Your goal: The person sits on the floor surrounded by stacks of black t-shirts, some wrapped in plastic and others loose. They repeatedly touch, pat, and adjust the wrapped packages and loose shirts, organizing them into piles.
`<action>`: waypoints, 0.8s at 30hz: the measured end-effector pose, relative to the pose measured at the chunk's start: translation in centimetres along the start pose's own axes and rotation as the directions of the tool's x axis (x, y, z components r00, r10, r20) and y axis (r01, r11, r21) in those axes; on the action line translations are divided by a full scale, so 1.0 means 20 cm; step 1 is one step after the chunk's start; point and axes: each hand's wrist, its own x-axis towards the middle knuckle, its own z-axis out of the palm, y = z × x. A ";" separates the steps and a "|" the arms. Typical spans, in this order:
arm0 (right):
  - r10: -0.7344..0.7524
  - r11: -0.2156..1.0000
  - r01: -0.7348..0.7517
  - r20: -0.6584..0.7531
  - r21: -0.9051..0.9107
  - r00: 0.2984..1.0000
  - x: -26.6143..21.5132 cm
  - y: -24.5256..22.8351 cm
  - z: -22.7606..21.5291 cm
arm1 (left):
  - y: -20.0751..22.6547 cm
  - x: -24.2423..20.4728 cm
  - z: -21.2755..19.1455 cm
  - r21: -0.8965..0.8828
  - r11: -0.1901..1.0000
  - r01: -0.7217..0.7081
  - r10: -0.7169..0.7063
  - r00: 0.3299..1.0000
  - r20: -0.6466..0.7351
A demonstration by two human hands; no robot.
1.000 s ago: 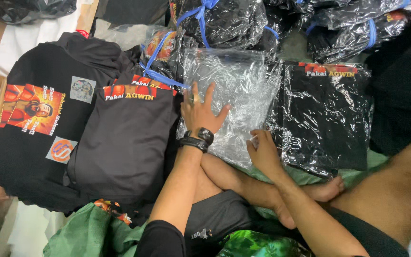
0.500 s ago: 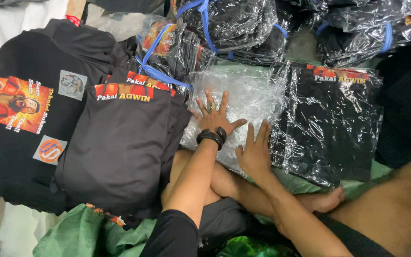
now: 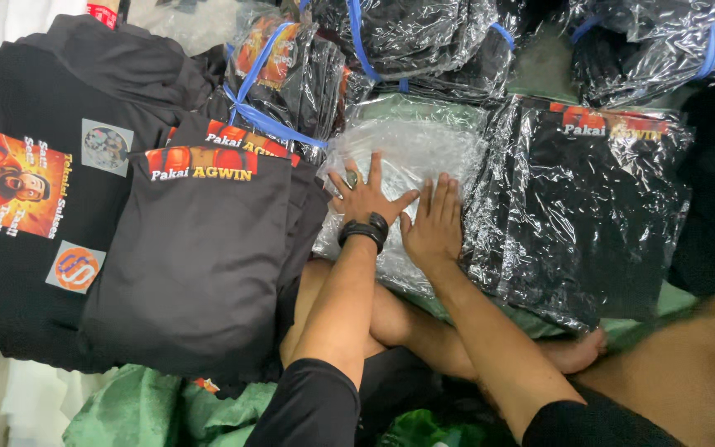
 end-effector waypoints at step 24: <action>-0.253 0.967 0.227 -0.527 -0.115 0.811 -0.68 1.00 0.15 | 0.10 -0.12 0.17 0.124 0.955 -0.268 0.292 0.921 -0.259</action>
